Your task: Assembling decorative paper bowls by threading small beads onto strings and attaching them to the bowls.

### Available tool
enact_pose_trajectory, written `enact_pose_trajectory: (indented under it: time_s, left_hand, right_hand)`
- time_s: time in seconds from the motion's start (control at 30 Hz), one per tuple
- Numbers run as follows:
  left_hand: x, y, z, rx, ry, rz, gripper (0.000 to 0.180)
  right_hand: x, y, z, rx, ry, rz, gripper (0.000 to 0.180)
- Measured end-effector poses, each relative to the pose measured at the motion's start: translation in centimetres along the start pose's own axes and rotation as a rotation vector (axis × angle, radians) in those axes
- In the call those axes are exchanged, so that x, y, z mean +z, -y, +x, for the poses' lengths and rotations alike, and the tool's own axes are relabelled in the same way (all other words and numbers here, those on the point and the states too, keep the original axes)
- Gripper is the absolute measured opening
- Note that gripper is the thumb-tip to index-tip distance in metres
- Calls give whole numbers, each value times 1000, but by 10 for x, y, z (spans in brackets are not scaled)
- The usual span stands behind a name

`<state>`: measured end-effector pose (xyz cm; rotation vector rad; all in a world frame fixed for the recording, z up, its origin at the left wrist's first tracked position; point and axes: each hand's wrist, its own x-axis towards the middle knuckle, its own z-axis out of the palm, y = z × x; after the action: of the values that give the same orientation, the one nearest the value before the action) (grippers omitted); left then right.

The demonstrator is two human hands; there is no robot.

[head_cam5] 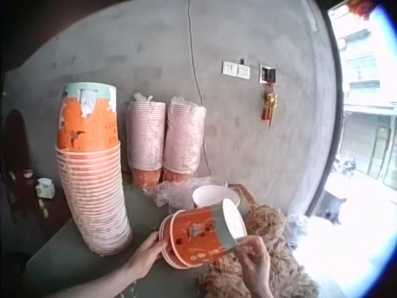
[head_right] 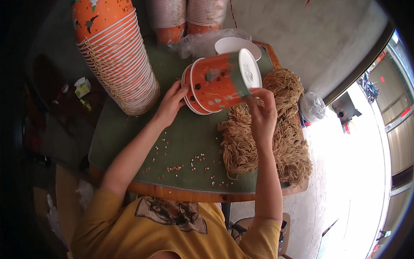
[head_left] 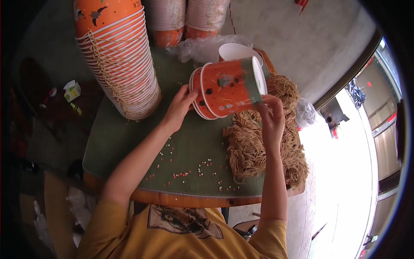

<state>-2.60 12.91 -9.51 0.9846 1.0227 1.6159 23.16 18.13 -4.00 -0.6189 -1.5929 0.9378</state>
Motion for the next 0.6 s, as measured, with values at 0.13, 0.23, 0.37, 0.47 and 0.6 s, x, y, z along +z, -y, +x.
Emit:
enact_pose_trajectory:
  time_s: [0.13,0.23,0.37,0.47,0.6]
  left_hand:
    - [-30,6,19,-31,-124,-301,24]
    - [-37,-5,28,62,-326,-334,31]
    - [-33,0,13,282,-571,613,50]
    - [13,-11,-28,648,-324,725,66]
    - [55,-30,-79,754,99,689,42]
  right_hand:
    - [15,16,11,-57,-54,-15,7]
    - [7,22,13,-104,-148,132,8]
    - [3,24,-7,7,-354,383,9]
    - [-2,13,-34,125,-329,471,9]
    - [15,15,-67,412,-177,593,8]
